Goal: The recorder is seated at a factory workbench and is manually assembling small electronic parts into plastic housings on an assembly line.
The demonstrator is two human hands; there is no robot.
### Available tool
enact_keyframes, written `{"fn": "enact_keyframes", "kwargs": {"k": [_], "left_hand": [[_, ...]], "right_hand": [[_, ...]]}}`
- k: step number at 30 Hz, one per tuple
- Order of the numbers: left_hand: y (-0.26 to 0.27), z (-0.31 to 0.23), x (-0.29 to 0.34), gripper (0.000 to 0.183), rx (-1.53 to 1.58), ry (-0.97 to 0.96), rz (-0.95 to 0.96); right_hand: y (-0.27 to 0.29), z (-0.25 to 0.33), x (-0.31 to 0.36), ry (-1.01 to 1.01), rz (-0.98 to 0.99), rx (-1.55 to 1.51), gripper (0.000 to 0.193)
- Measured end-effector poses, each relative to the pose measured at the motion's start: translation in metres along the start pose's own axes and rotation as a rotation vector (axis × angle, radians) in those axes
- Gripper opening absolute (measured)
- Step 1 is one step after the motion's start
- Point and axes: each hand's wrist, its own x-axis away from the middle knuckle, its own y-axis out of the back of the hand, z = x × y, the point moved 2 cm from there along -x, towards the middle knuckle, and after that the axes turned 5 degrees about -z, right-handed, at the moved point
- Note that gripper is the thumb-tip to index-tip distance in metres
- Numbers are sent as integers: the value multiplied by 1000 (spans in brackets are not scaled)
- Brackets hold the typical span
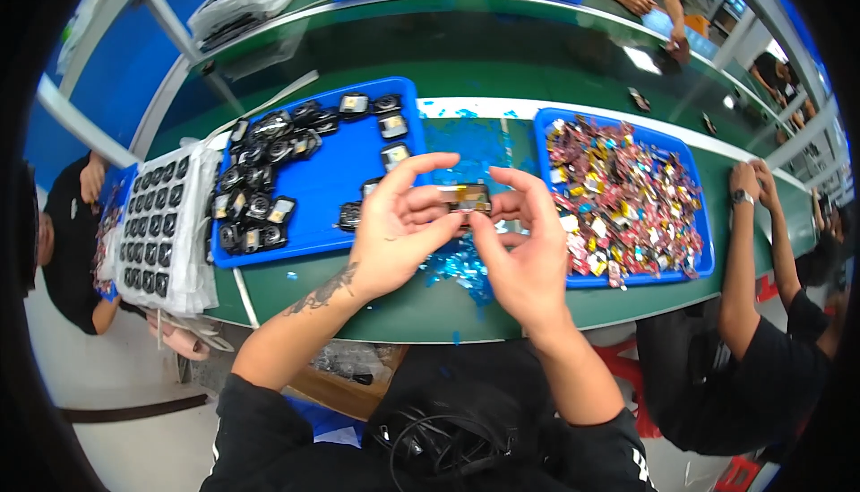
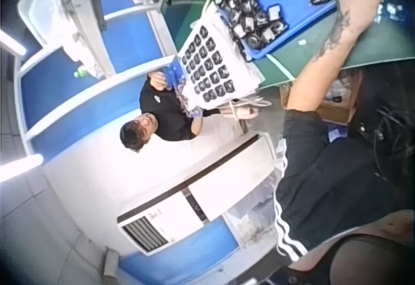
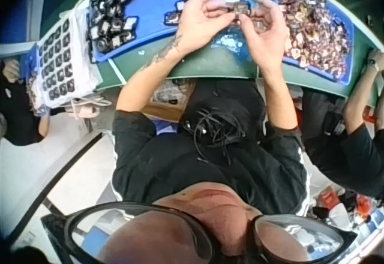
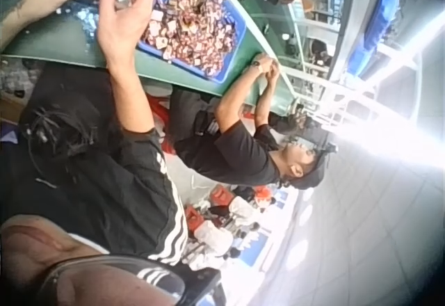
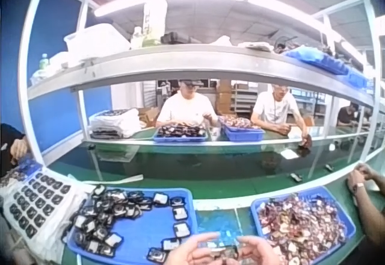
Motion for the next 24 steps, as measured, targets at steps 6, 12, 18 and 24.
{"fn": "enact_keyframes", "kwargs": {"k": [6, 12, 18, 24], "left_hand": [[68, -27, -22, 30, -1399, -407, -277], [94, 7, -22, 28, -1474, -489, -175], [76, -20, -26, 19, -1236, -192, -320], [55, -6, -30, 13, -72, -103, -232]], "right_hand": [[-7, 7, -118, -6, 254, 82, 42], [-32, -83, -252, -174, 10, 381, 46], [-32, -85, -241, -60, -61, 844, 47], [-45, -4, -154, 52, 480, 174, 27]]}}
